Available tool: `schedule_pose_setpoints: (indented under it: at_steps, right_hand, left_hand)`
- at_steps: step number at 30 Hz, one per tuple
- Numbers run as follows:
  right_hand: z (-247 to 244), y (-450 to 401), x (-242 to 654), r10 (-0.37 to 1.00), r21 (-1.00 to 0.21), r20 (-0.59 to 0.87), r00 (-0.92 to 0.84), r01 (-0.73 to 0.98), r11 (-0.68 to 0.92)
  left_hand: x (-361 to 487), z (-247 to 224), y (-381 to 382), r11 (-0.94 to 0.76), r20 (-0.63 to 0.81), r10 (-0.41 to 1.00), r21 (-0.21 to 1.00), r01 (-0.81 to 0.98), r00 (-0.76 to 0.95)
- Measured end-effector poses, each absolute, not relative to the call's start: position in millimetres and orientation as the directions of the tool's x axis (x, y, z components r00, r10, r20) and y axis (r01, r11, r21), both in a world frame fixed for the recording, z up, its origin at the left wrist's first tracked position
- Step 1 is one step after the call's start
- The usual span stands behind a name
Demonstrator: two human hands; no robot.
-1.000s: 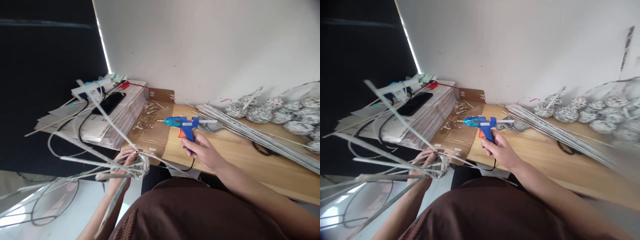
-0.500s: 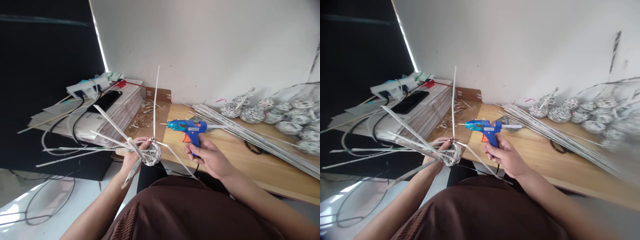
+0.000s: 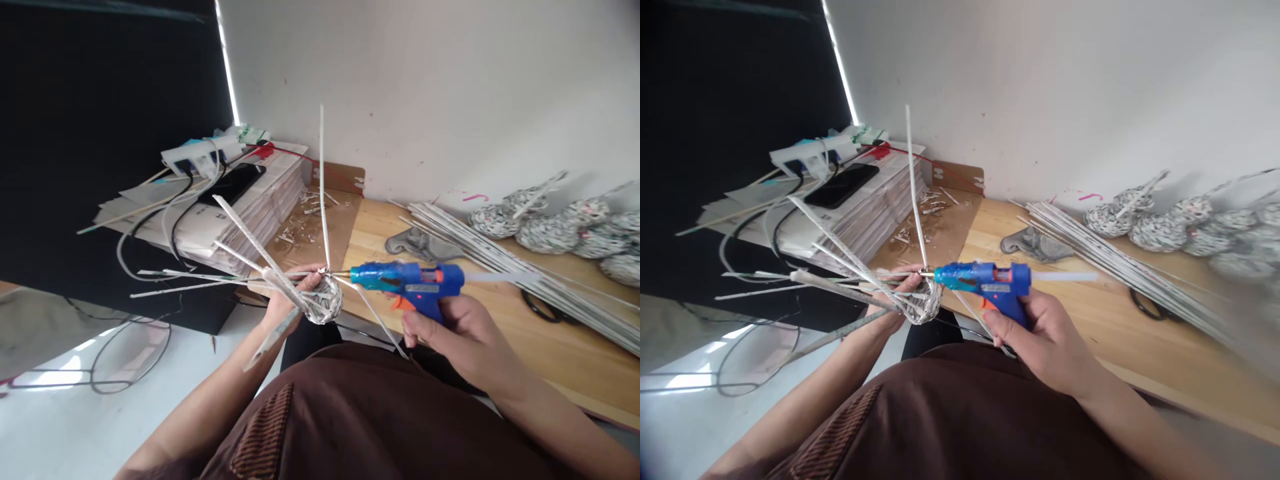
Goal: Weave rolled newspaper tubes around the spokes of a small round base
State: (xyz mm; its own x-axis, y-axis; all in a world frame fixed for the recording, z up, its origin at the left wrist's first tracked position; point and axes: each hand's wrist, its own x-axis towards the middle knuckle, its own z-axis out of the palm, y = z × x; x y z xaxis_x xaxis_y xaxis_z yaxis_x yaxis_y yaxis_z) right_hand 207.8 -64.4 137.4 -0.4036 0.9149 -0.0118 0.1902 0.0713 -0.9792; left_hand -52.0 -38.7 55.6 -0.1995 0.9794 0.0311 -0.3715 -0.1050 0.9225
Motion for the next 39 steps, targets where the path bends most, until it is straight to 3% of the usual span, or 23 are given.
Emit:
schedule_pose_setpoints:
  at_steps: [8,15,32,39]
  right_hand:
    - [155,-74,195,0.911,-0.814,0.180,-0.371,0.464,0.349]
    - [140,-75,203,0.847,-0.614,0.333,-0.415,0.587,0.528]
    - [146,-75,197,0.836,-0.553,0.241,-0.492,0.639,0.535]
    - [157,-78,191,0.839,-0.663,0.105,-0.534,0.591,0.459]
  left_hand:
    - [-58,46,-40,-0.105,0.052,0.984,0.940,-0.325,-0.168]
    - [-61,47,-39,-0.075,0.035,0.989,0.957,-0.281,-0.147]
    - [-53,59,-46,-0.110,0.074,0.985,0.965,-0.238,-0.157]
    - [-53,64,-50,-0.137,0.106,0.982,0.971,-0.196,-0.159]
